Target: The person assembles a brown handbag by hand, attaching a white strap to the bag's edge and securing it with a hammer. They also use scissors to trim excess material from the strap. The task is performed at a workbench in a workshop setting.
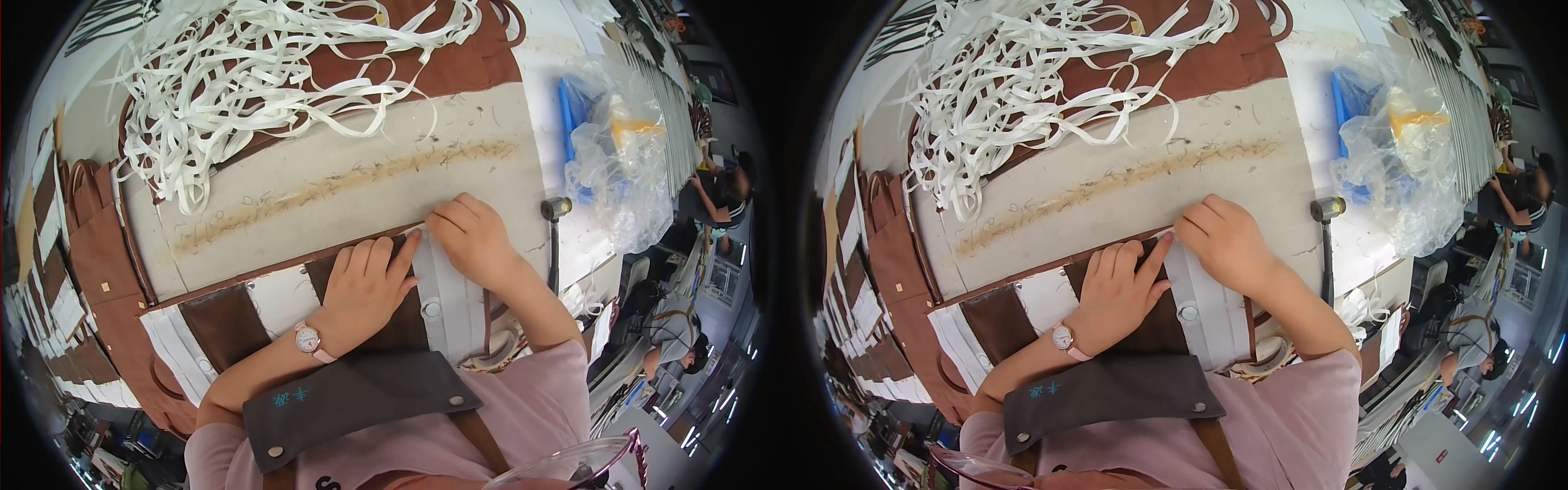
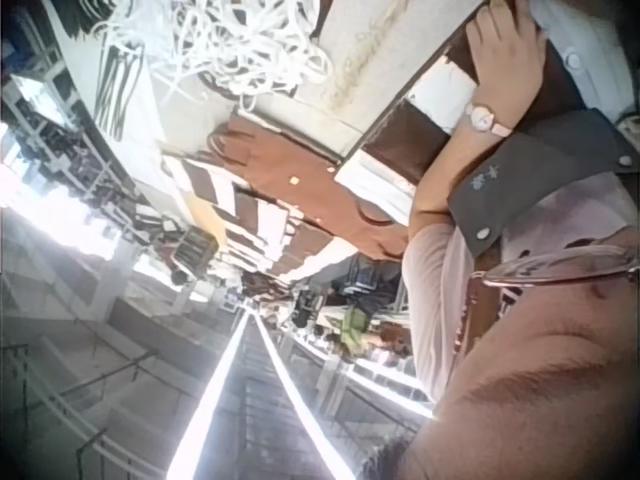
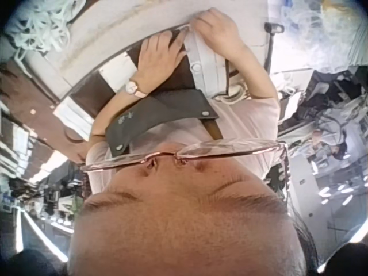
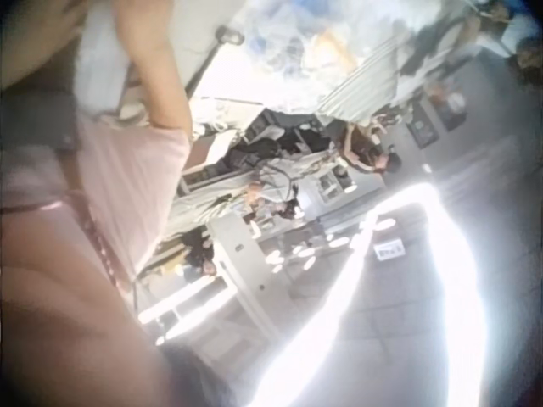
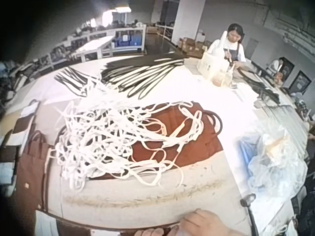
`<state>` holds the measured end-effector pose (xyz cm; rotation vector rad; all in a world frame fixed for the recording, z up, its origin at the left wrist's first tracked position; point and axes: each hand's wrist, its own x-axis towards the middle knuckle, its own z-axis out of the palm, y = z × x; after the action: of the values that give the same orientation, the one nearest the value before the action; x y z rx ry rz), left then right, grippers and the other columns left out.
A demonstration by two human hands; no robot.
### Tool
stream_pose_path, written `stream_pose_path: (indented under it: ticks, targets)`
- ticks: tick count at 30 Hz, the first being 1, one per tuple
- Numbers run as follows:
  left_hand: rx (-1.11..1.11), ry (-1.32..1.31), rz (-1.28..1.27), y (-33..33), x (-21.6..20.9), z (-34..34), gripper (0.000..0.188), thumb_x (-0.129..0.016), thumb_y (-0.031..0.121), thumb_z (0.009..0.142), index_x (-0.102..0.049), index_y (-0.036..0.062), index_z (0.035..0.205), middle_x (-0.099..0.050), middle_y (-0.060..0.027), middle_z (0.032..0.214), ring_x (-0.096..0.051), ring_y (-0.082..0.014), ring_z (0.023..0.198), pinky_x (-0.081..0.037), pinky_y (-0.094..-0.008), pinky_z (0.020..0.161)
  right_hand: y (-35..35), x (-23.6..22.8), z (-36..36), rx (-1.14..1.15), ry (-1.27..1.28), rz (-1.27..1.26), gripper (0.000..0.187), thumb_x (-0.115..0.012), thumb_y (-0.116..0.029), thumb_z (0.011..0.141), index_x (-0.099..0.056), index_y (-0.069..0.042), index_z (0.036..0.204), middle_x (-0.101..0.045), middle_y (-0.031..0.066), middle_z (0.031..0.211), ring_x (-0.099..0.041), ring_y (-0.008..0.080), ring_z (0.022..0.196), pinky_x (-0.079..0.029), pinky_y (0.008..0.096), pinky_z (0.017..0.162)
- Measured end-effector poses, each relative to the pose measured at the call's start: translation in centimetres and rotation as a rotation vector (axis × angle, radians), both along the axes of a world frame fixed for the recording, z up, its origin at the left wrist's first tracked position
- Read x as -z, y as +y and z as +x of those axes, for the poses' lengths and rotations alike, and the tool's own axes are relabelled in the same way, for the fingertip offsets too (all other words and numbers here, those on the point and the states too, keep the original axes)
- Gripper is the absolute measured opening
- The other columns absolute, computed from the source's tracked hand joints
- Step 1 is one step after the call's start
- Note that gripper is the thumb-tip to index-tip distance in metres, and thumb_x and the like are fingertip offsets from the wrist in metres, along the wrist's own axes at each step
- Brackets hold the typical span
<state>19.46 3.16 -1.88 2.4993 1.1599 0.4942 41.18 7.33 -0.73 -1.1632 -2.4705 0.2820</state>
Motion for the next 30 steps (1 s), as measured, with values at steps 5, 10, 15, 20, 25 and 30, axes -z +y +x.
stream_pose_path:
  ticks: [5,10,15,20,25,30]
  targets:
    - [-0.014,0.01,-0.033,0.3,-0.3,0.4,0.067,-0.077,0.029,0.08,-0.055,0.0093,0.14,-0.05,-0.0102,0.104,-0.052,-0.0259,0.095,-0.044,-0.0383,0.083,-0.1,0.0,0.2,-0.008,0.009,-0.035,0.021,-0.064,-0.007,0.07,-0.064,-0.003,0.091,-0.058,0.0067,0.089,-0.057,0.0245,0.08,-0.052,0.0343,0.069]
    - [-0.013,0.038,-0.051,0.4,-0.5,0.4,0.064,-0.077,0.028,0.079,-0.057,0.009,0.137,-0.051,-0.01,0.104,-0.052,-0.0254,0.093,-0.045,-0.0372,0.08,-0.3,0.2,0.7,-0.058,-0.017,-0.048,0.023,-0.064,-0.008,0.071,-0.064,-0.002,0.093,-0.059,0.0069,0.091,-0.059,0.0243,0.083,-0.053,0.0346,0.07]
    - [-0.031,0.024,-0.013,0.3,-0.3,0.5,0.064,-0.077,0.029,0.079,-0.057,0.0093,0.137,-0.051,-0.0098,0.104,-0.052,-0.0246,0.09,-0.045,-0.0362,0.077,-1.3,-0.9,0.1,-0.039,-0.163,-0.049,0.026,-0.064,-0.009,0.072,-0.065,0.0,0.096,-0.06,0.0072,0.095,-0.059,0.024,0.085,-0.054,0.0346,0.07]
    - [-0.034,0.037,-0.02,0.4,-0.2,0.7,0.064,-0.077,0.029,0.079,-0.057,0.0095,0.137,-0.051,-0.009,0.104,-0.052,-0.0243,0.09,-0.044,-0.0366,0.077,-1.8,-0.5,-0.3,0.057,-0.086,-0.046,0.03,-0.064,-0.01,0.073,-0.068,0.0,0.101,-0.06,0.0072,0.095,-0.059,0.0238,0.087,-0.054,0.0348,0.07]
    - [-0.017,0.018,-0.052,0.4,-0.3,0.2,0.064,-0.078,0.03,0.079,-0.057,0.0093,0.136,-0.05,-0.0093,0.105,-0.053,-0.025,0.09,-0.044,-0.0374,0.077,-1.9,-0.4,-0.3,0.048,-0.066,-0.013,0.031,-0.065,-0.009,0.073,-0.069,0.001,0.102,-0.06,0.0065,0.096,-0.059,0.0231,0.087,-0.053,0.0346,0.07]
    - [-0.031,-0.006,-0.034,0.2,0.1,-0.1,0.067,-0.079,0.03,0.078,-0.057,0.0067,0.136,-0.05,-0.0105,0.107,-0.053,-0.0263,0.088,-0.044,-0.0386,0.077,-2.0,-0.2,0.1,0.042,-0.02,-0.01,0.032,-0.066,-0.009,0.073,-0.07,0.0,0.103,-0.06,0.0058,0.096,-0.059,0.0225,0.087,-0.053,0.0336,0.07]
